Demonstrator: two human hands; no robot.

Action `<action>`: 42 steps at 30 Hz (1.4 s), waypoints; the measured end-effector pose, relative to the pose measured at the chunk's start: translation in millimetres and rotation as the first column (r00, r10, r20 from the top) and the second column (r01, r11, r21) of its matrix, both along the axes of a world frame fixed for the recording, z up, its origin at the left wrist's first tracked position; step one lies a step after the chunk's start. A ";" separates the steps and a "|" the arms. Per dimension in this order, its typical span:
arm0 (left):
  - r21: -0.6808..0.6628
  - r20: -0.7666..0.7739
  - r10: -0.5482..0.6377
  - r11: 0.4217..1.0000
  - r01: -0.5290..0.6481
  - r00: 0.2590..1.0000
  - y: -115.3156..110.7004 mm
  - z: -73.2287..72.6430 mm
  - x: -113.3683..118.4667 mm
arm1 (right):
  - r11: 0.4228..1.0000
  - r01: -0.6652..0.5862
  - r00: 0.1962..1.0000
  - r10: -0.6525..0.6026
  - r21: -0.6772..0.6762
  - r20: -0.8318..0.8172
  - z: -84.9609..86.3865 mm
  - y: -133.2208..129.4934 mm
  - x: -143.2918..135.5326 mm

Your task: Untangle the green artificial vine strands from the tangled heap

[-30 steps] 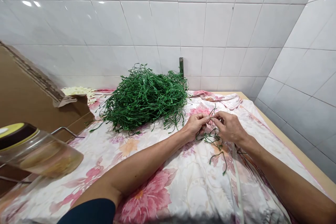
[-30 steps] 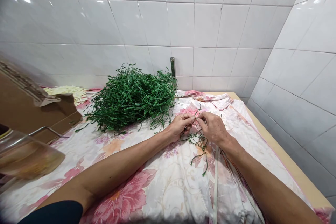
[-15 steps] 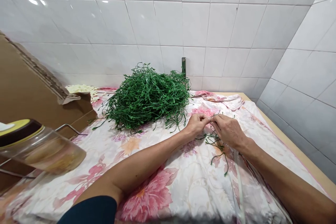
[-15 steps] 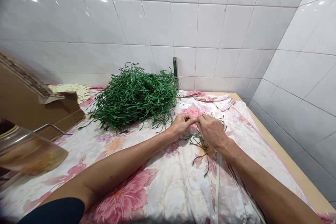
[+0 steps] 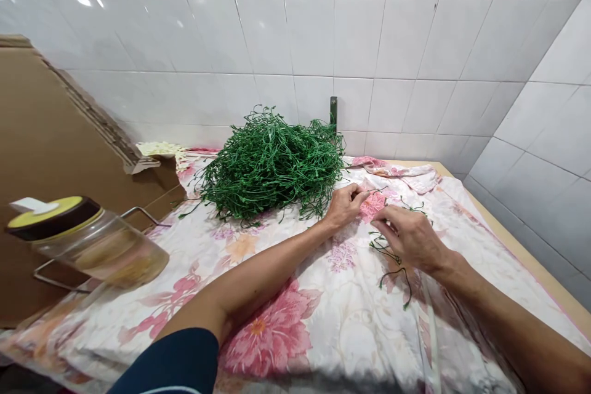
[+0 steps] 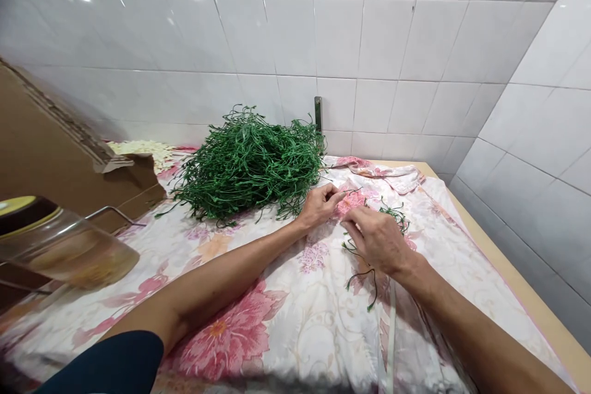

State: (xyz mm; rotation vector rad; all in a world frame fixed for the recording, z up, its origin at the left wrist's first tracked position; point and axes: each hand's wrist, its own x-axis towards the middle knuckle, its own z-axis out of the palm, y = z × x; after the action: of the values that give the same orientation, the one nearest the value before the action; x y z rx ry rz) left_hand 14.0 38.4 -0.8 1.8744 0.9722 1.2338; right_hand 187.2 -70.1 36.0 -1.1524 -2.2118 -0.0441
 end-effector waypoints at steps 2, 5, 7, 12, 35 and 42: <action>-0.123 0.116 -0.050 0.990 0.065 0.992 5.0 -0.6 0.7 | 0.993 0.103 0.987 -0.096 0.052 -0.126 4.9 3.7 10.0; -0.247 0.234 -0.086 0.958 0.145 0.968 4.2 0.0 3.7 | 0.952 0.298 0.933 -0.274 0.071 -0.235 8.7 13.5 32.4; -0.313 0.286 -0.087 0.933 0.179 0.954 0.1 2.2 5.5 | 0.932 0.360 0.906 -0.341 0.035 -0.249 9.7 19.1 46.0; -0.420 0.359 -0.122 0.864 0.277 0.925 -9.3 11.6 7.0 | 0.929 0.344 0.901 -0.367 -0.133 -0.230 10.8 25.6 59.9; -0.123 0.199 -0.173 0.972 0.200 0.965 -26.2 41.3 7.5 | 0.888 -0.203 0.385 -0.315 -0.413 -0.867 11.9 36.5 48.8; -0.210 0.364 -0.144 0.950 0.232 0.920 -17.3 40.6 7.1 | 0.913 -0.205 0.144 -0.329 -0.354 -0.933 11.7 45.7 64.7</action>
State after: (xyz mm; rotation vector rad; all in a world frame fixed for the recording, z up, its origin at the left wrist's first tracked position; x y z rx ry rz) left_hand 21.1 21.1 39.8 1.4555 0.6992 1.2087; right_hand 251.9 -24.4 47.7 -0.9633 -0.8709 0.9669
